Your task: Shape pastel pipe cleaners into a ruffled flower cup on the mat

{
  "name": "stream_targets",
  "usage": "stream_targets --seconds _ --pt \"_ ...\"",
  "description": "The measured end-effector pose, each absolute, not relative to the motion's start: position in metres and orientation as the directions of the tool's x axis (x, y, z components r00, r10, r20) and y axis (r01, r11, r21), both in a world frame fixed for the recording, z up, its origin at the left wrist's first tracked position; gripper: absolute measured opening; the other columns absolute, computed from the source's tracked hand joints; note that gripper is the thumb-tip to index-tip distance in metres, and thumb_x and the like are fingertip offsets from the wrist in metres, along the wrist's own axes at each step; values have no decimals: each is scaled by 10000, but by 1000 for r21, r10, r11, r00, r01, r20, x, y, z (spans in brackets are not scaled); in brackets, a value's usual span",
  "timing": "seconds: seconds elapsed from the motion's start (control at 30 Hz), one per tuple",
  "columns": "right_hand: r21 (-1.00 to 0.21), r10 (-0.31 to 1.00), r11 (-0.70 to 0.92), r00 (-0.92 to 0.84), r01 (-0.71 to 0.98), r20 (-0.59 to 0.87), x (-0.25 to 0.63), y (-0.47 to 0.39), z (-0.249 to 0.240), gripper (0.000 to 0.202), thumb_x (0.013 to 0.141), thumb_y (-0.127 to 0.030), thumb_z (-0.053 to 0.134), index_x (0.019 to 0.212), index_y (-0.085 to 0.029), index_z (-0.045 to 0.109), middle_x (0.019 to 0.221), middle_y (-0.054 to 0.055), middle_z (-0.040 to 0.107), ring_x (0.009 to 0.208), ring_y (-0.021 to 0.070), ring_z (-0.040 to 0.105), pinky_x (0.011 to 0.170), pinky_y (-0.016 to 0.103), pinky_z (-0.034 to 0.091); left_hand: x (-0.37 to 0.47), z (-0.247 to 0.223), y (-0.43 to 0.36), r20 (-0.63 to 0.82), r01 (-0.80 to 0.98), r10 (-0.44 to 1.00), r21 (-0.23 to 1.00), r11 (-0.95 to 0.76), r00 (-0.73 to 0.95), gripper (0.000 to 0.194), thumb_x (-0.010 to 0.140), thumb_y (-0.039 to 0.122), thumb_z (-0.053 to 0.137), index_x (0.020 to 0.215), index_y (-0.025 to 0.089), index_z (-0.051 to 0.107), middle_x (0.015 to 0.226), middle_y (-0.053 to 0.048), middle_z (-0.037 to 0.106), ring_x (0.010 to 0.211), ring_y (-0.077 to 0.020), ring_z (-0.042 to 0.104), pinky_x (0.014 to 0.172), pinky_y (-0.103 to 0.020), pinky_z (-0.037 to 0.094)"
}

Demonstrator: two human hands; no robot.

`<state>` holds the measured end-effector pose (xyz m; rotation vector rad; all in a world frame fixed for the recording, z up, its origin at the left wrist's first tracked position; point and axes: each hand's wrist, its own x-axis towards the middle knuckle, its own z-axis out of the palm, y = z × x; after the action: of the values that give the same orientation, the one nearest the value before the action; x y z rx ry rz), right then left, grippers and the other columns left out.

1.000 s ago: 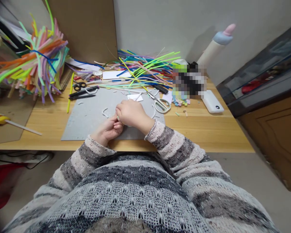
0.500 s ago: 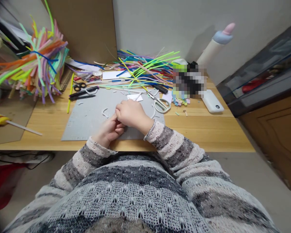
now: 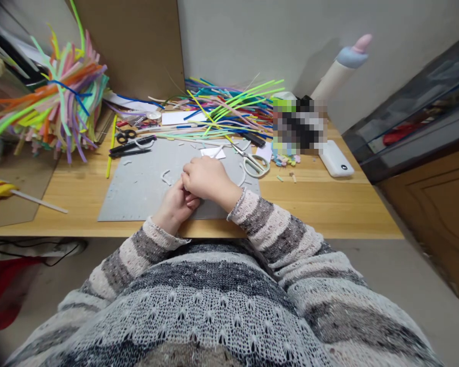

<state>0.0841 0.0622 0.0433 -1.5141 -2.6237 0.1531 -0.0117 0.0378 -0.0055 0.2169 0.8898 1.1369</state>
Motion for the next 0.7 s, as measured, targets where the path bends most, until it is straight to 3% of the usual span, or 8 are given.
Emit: stream_targets --seconds 0.27,0.37,0.43,0.53,0.63,0.7 --pt "-141 877 479 -477 866 55 83 61 43 398 948 -349 340 984 -176 696 1057 109 669 978 260 564 799 366 383 -7 -5 44 -494 -646 869 659 387 17 371 927 277 487 594 184 352 383 98 275 285 -30 216 307 -143 143" --pt "-198 875 482 -481 854 55 83 62 42 425 956 -397 342 1042 -157 683 1090 130 662 1038 272 558 863 386 385 -9 -7 44 -489 -620 872 679 392 17 347 923 271 482 604 184 375 400 90 291 298 -41 242 311 -152 155" --pt "-327 858 504 -507 799 82 87 66 44 461 964 -439 333 1170 -151 629 1203 136 624 1144 269 522 953 410 359 -13 -8 45 -490 -602 872 695 394 5 307 919 255 478 628 177 414 429 78 335 315 -47 275 315 -158 167" --pt "-640 857 487 -467 595 218 103 74 46 505 992 -437 234 1322 -170 507 1354 100 531 1271 203 446 1048 392 315 -24 -7 45 -474 -581 877 737 346 -80 256 922 240 453 679 163 466 510 59 409 346 -44 308 323 -163 169" --pt "-843 916 396 -225 364 333 128 80 44 475 982 -440 237 1242 -200 555 1319 65 551 1221 165 491 1020 350 373 -39 0 45 -396 -552 884 808 208 -247 142 885 160 480 745 170 504 649 48 489 452 -34 412 381 -135 259" --pt "-922 964 267 -86 281 253 143 80 37 370 932 -427 377 1129 -199 592 1213 61 600 1093 167 566 930 341 448 -46 9 46 -228 -426 909 903 63 -348 89 826 108 547 788 188 560 748 43 538 607 -40 501 492 -114 352"
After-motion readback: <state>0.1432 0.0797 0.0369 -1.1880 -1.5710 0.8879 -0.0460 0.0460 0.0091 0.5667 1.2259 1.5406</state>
